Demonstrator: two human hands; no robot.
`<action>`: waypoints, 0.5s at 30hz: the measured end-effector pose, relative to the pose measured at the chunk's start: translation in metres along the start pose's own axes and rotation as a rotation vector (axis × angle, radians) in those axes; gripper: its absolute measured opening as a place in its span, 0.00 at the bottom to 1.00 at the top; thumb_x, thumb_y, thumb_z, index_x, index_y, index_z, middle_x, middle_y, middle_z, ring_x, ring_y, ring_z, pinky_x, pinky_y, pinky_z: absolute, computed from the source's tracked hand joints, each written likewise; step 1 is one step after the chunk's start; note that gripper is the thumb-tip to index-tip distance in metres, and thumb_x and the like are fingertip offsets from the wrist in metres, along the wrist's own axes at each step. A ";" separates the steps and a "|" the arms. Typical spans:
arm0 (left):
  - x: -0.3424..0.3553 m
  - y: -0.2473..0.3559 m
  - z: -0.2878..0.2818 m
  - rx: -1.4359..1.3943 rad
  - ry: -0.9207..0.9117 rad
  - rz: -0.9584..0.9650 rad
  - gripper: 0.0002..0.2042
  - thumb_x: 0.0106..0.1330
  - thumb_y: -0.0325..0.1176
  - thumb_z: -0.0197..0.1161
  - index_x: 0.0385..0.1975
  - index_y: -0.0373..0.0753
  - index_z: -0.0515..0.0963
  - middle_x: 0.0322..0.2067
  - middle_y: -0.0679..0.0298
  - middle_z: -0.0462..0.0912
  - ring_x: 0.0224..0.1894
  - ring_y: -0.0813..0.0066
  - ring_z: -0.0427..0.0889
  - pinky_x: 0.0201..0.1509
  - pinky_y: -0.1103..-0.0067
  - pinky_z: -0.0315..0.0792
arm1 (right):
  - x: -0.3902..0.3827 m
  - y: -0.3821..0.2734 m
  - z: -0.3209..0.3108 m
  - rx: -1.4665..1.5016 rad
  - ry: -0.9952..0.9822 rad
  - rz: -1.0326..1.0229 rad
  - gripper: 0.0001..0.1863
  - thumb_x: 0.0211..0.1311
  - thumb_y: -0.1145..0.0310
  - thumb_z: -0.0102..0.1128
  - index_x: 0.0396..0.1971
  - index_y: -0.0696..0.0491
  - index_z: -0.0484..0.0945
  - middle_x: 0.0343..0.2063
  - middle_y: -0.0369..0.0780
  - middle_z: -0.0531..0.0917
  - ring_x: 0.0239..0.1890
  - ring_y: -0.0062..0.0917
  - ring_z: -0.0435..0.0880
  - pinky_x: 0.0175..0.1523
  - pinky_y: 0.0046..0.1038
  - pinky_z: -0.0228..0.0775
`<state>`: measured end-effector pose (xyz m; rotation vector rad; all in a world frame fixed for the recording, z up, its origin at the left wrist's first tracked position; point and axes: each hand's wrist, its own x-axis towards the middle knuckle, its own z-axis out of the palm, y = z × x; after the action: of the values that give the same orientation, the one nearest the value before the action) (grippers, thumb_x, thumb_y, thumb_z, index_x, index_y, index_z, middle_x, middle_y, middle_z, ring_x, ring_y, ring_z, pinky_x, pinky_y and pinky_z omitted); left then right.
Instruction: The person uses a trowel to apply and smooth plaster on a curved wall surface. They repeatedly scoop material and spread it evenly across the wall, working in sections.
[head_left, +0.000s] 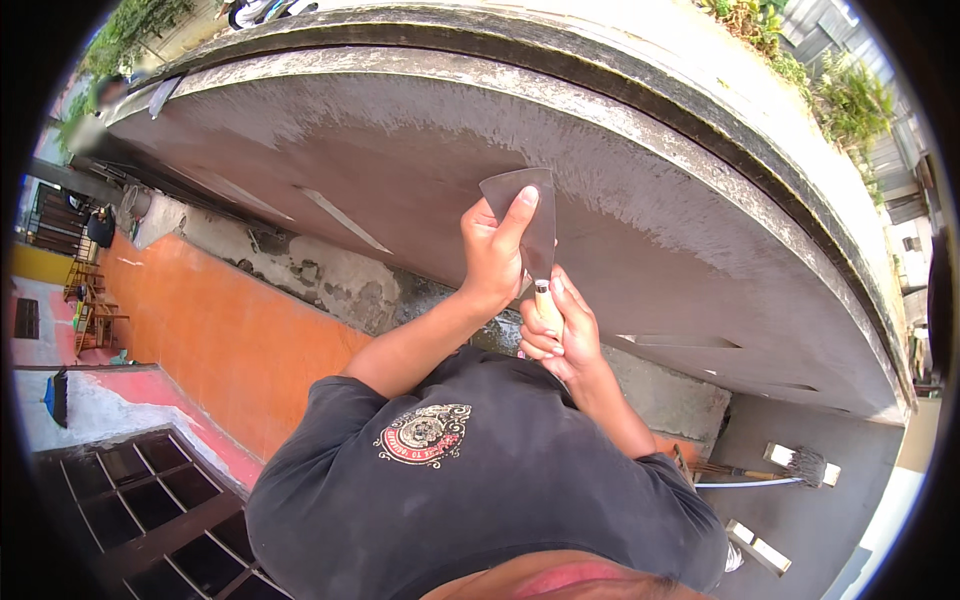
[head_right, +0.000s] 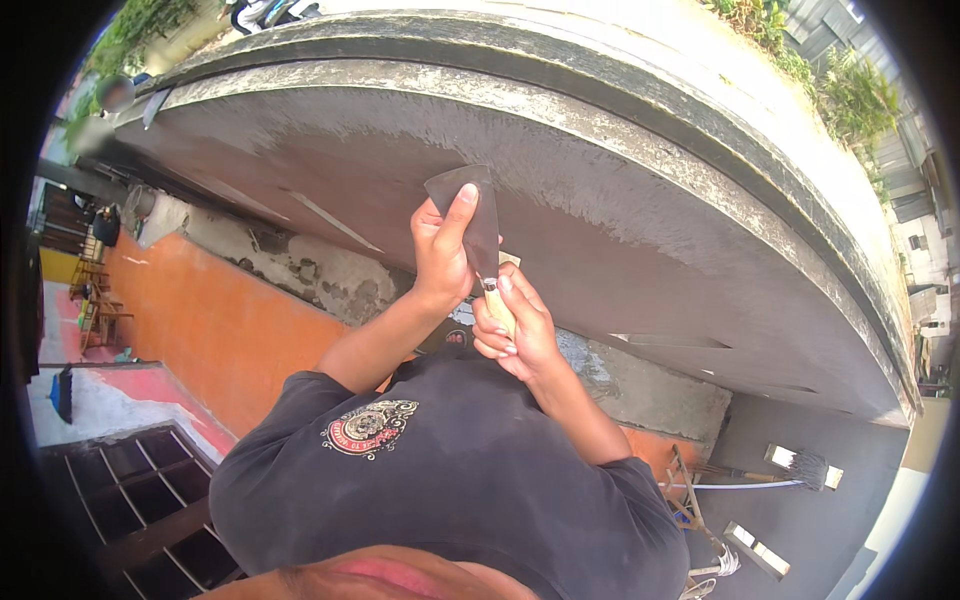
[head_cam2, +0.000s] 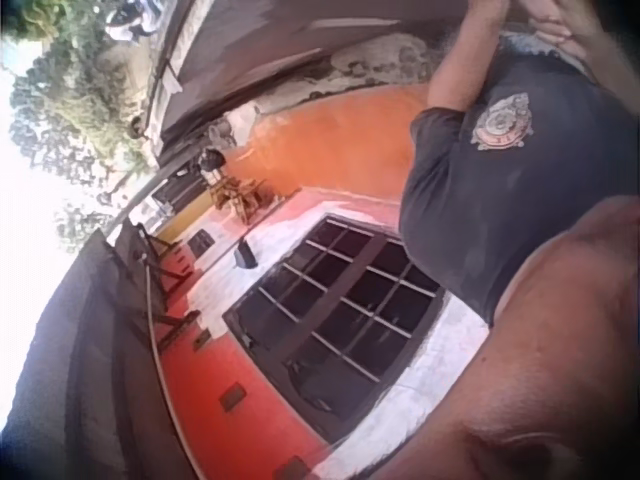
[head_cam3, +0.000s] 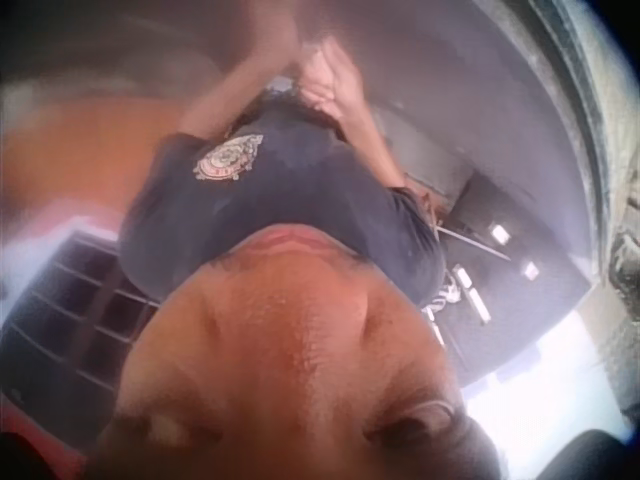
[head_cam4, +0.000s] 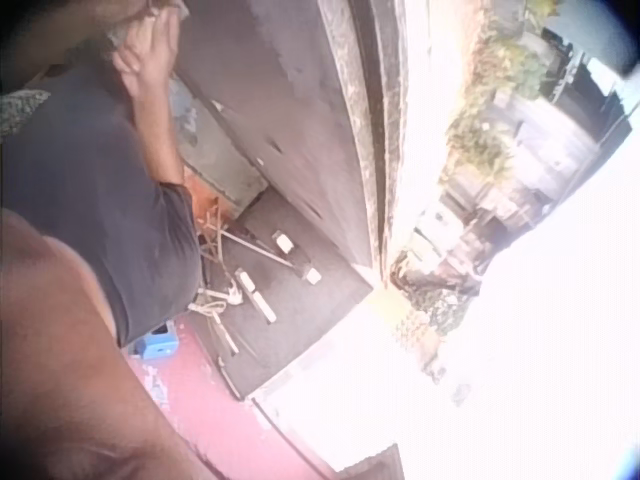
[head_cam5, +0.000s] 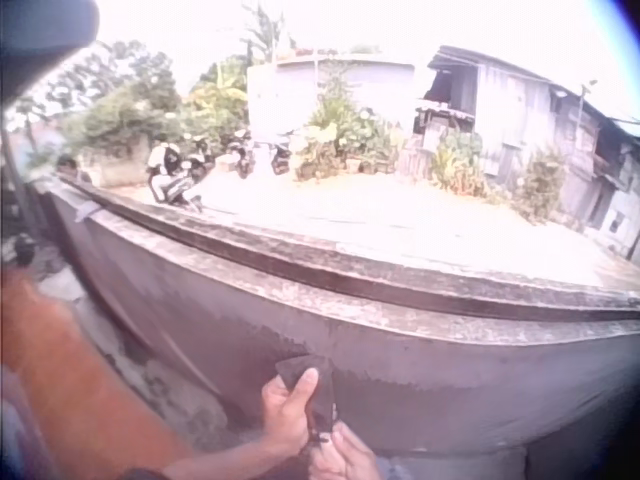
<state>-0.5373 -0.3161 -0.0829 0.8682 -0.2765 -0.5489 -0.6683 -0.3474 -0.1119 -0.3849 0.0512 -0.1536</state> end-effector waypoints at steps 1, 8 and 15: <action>0.001 0.001 -0.001 -0.005 -0.019 -0.017 0.07 0.72 0.37 0.63 0.34 0.41 0.79 0.25 0.72 0.79 0.20 0.85 0.76 0.23 0.82 0.76 | 0.003 -0.001 -0.001 -0.036 0.051 0.019 0.11 0.81 0.54 0.38 0.47 0.43 0.66 0.16 0.35 0.65 0.08 0.13 0.54 0.13 0.17 0.47; 0.004 -0.002 0.001 0.082 0.008 -0.091 0.07 0.72 0.37 0.63 0.35 0.41 0.80 0.25 0.72 0.79 0.22 0.87 0.76 0.24 0.83 0.77 | 0.008 -0.004 -0.002 -0.111 0.002 -0.008 0.13 0.81 0.53 0.35 0.54 0.41 0.65 0.15 0.35 0.64 0.07 0.13 0.54 0.13 0.17 0.47; 0.013 0.001 -0.001 0.002 -0.056 0.129 0.08 0.73 0.37 0.62 0.36 0.40 0.79 0.26 0.71 0.80 0.23 0.87 0.77 0.27 0.82 0.77 | 0.011 -0.009 0.001 -0.134 0.145 0.028 0.10 0.81 0.53 0.37 0.42 0.41 0.64 0.16 0.35 0.64 0.08 0.13 0.55 0.15 0.18 0.47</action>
<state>-0.5260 -0.3224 -0.0826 0.8317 -0.3815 -0.4536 -0.6585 -0.3574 -0.1080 -0.5058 0.2106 -0.1508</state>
